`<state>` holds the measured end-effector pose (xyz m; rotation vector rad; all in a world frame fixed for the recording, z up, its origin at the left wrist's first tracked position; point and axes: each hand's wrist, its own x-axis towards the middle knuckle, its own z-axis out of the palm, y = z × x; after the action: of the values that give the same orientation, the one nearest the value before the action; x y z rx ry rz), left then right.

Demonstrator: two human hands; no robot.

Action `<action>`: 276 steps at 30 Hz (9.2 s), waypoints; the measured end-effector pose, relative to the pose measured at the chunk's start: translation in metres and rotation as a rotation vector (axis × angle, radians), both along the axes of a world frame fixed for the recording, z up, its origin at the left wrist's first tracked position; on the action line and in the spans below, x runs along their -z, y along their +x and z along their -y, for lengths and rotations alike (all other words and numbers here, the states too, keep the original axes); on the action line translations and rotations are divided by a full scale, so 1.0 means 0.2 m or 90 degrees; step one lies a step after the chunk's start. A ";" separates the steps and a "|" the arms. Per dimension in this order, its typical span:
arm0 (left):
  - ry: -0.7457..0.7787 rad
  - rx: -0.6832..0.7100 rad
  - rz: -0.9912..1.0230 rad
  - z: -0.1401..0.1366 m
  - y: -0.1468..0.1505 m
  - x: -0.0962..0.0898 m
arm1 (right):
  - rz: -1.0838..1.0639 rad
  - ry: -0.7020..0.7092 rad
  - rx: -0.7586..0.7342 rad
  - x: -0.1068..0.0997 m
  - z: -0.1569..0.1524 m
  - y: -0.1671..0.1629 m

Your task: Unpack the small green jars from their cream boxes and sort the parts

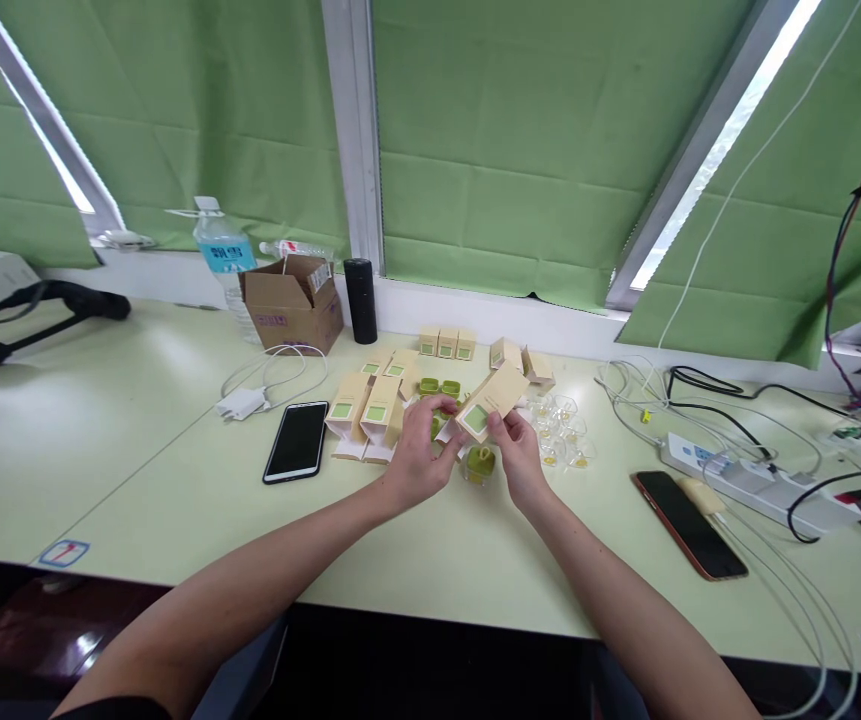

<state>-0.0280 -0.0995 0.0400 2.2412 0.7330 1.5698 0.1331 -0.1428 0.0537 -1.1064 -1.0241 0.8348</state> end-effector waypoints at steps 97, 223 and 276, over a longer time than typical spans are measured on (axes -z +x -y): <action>-0.086 0.044 -0.334 -0.02 -0.10 -0.16 | 0.482 0.075 0.090 0.02 0.04 0.19; -0.246 0.102 -0.136 0.06 -0.08 -0.01 | 0.736 0.367 0.036 0.15 0.07 0.01; -0.325 0.096 -0.128 -0.02 -0.07 0.09 | 1.010 0.000 0.107 -0.05 0.15 0.41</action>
<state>-0.0430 -0.0963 0.0224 2.0234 0.8779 0.9594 0.2151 -0.1720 0.0638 -1.8161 -2.1170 -0.3983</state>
